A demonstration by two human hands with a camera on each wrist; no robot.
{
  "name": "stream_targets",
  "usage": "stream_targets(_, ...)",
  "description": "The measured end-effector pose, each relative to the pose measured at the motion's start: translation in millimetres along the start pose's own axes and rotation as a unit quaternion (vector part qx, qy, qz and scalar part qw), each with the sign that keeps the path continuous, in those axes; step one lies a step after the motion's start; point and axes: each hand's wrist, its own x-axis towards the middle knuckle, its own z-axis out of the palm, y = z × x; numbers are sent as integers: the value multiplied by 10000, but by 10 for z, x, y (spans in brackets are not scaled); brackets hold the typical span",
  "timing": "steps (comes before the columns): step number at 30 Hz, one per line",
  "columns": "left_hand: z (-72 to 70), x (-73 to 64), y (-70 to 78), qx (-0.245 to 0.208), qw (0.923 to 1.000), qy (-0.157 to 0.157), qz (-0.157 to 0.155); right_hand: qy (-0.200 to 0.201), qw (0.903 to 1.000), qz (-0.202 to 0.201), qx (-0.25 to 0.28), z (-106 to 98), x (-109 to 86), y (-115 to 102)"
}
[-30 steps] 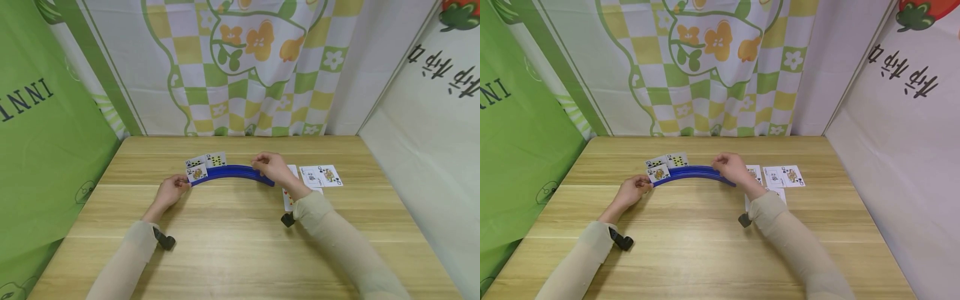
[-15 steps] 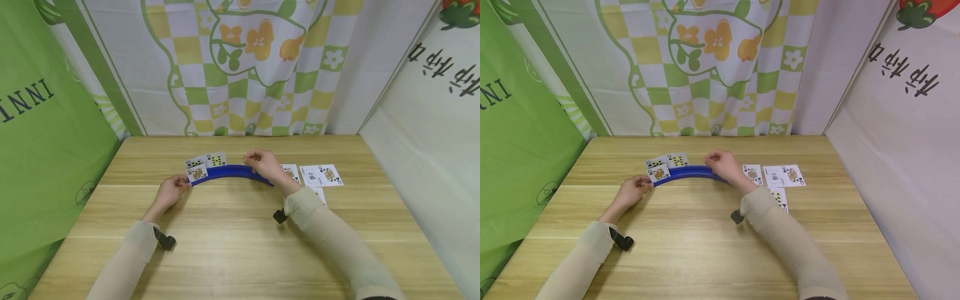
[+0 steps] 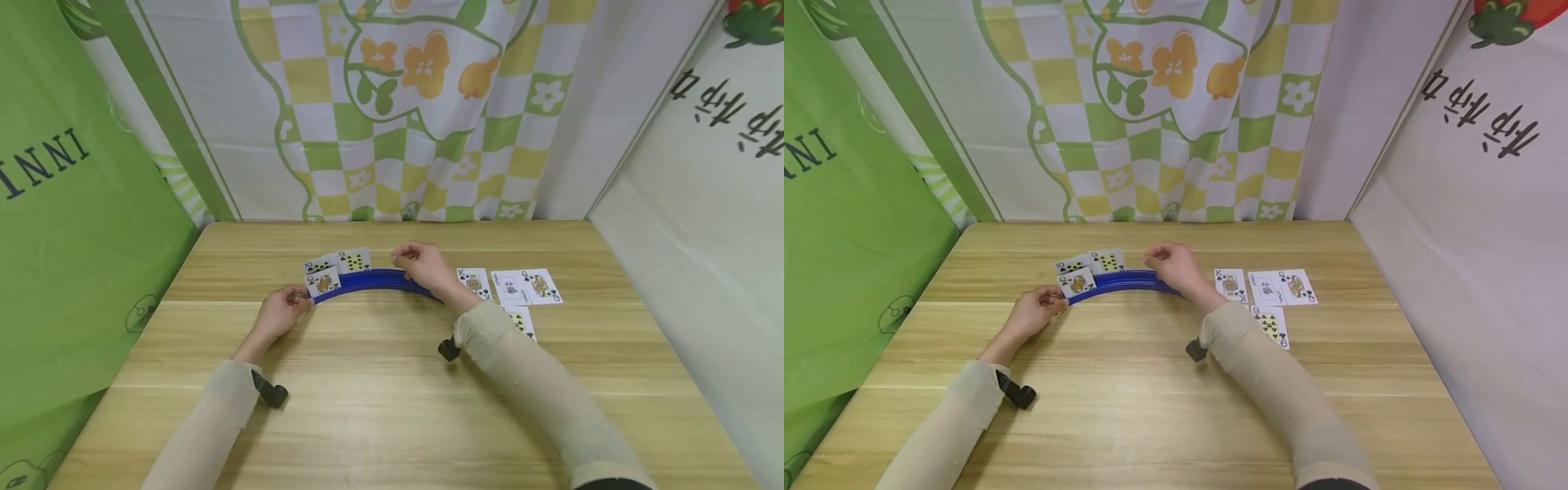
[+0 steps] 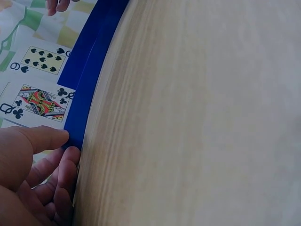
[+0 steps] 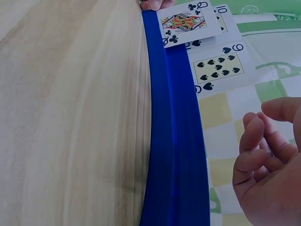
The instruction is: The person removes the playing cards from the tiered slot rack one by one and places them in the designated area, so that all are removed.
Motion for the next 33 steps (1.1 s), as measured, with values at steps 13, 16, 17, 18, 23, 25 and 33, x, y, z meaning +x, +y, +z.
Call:
stream_targets(13, -6, 3, 10, -21, 10000, 5, -5, -2, 9996, -37, 264, 140, 100, -62)
stream_targets(16, 0, 5, 2, -18, 10000, 3, 1, -22, 9997, -11, 223, 166, 111, -81)
stream_targets(17, 2, 6, 1, -18, 10000, 15, 4, -24, 9998, -12, 203, 175, 116, -87)
stream_targets(18, 5, 6, 1, -17, 10000, 19, 9, -27, 9999, -3, 169, 182, 119, -94)
stream_targets(23, 16, -2, 6, -5, 10000, 62, 42, -27, 10000, -12, 86, 220, 147, -122)
stream_targets(25, 16, -6, 7, -8, 10000, 66, 45, -37, 9999, -26, 106, 235, 159, -123)
stream_targets(33, 3, -9, 2, -36, 10000, 62, 63, -123, 9996, 26, 243, 286, 192, -152)
